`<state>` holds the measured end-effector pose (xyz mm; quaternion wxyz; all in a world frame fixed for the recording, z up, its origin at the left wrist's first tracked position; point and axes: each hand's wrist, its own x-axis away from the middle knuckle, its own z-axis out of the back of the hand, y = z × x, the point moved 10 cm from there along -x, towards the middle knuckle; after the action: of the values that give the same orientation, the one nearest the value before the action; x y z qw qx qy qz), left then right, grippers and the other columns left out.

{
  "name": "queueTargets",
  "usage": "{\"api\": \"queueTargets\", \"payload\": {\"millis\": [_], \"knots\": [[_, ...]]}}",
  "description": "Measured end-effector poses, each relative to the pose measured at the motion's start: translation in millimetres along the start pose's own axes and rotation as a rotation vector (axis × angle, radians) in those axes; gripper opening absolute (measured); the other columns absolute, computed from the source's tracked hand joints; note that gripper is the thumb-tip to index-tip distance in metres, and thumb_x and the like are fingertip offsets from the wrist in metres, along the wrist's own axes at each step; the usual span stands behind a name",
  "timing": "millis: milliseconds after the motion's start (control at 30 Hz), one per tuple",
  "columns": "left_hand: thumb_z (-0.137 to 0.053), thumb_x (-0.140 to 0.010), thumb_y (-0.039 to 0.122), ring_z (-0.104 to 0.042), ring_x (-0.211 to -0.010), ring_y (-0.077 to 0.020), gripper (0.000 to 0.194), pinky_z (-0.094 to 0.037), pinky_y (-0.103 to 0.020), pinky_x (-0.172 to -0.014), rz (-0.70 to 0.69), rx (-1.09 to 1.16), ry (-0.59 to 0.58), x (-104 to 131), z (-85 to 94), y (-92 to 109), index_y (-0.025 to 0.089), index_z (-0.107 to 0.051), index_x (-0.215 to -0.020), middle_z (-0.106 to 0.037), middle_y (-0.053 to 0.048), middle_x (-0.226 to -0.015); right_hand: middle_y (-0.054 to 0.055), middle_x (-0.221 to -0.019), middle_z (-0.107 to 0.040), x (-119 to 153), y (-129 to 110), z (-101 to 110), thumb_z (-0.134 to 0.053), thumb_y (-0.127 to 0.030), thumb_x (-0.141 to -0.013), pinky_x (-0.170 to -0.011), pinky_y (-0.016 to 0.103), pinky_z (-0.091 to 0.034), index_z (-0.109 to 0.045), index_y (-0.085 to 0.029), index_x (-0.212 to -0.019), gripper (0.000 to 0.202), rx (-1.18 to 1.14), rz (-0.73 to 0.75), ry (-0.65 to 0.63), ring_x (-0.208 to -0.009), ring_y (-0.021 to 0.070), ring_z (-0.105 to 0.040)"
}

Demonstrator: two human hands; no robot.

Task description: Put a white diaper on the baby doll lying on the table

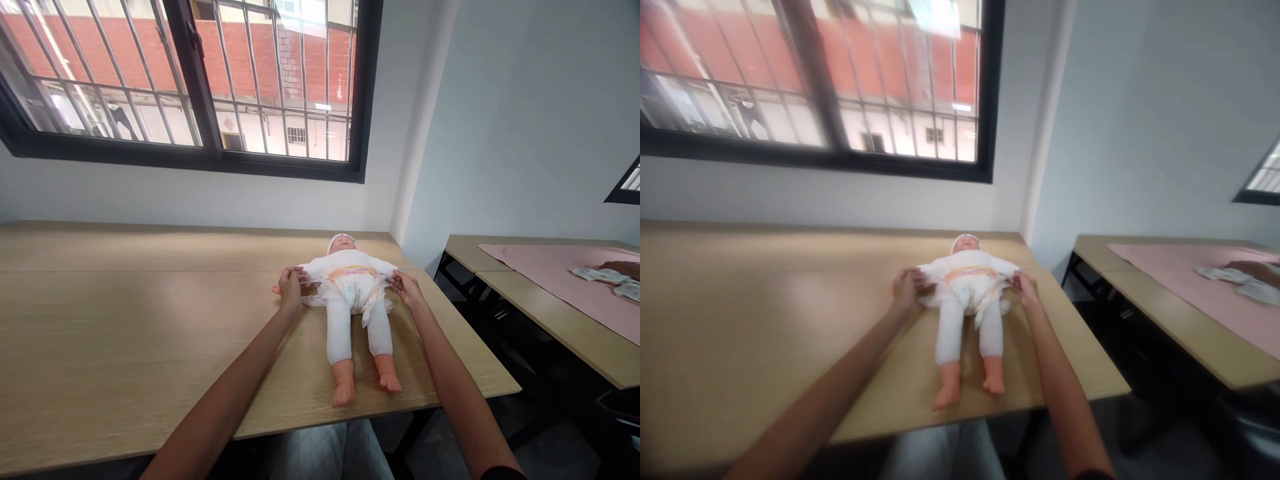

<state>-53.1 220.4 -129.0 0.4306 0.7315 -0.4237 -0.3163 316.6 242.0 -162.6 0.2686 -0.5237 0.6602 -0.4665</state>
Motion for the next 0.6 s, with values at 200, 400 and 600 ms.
{"api": "queueTargets", "payload": {"millis": [200, 400, 600], "knots": [[-0.044, -0.065, 0.022, -0.052, -0.056, -0.0089, 0.010, -0.045, -0.019, -0.051, -0.164, -0.170, 0.088, 3, 6.1, 26, 0.020, -0.051, -0.072, -0.054, 0.003, -0.067, -0.002, -0.053, -0.062, 4, 2, 4, -0.060, -0.007, -0.080, -0.045, 0.016, -0.051, -0.060, -0.014, -0.068, 0.014, -0.063, -0.057, 0.048, -0.043, 0.0070, -0.057], [-0.059, -0.061, 0.030, -0.055, -0.058, -0.0117, 0.018, -0.043, -0.021, -0.050, -0.104, -0.387, -0.245, -16, -11.6, 32, 0.018, -0.059, -0.075, -0.060, 0.000, -0.065, -0.003, -0.050, -0.061, 6, 1, 4, -0.060, -0.008, -0.080, -0.043, 0.015, -0.050, -0.061, -0.014, -0.070, 0.011, -0.049, -0.063, 0.077, -0.041, 0.0066, -0.055], [-0.075, -0.058, 0.042, -0.054, -0.054, -0.0114, 0.036, -0.037, -0.021, -0.047, 0.040, -0.637, -0.598, -11, -21.8, 24, 0.016, -0.068, -0.081, -0.062, 0.000, -0.059, -0.003, -0.050, -0.061, 5, 3, 4, -0.061, -0.009, -0.078, -0.043, 0.015, -0.049, -0.060, -0.014, -0.067, 0.012, -0.034, -0.061, 0.074, -0.040, 0.0063, -0.055]]}}
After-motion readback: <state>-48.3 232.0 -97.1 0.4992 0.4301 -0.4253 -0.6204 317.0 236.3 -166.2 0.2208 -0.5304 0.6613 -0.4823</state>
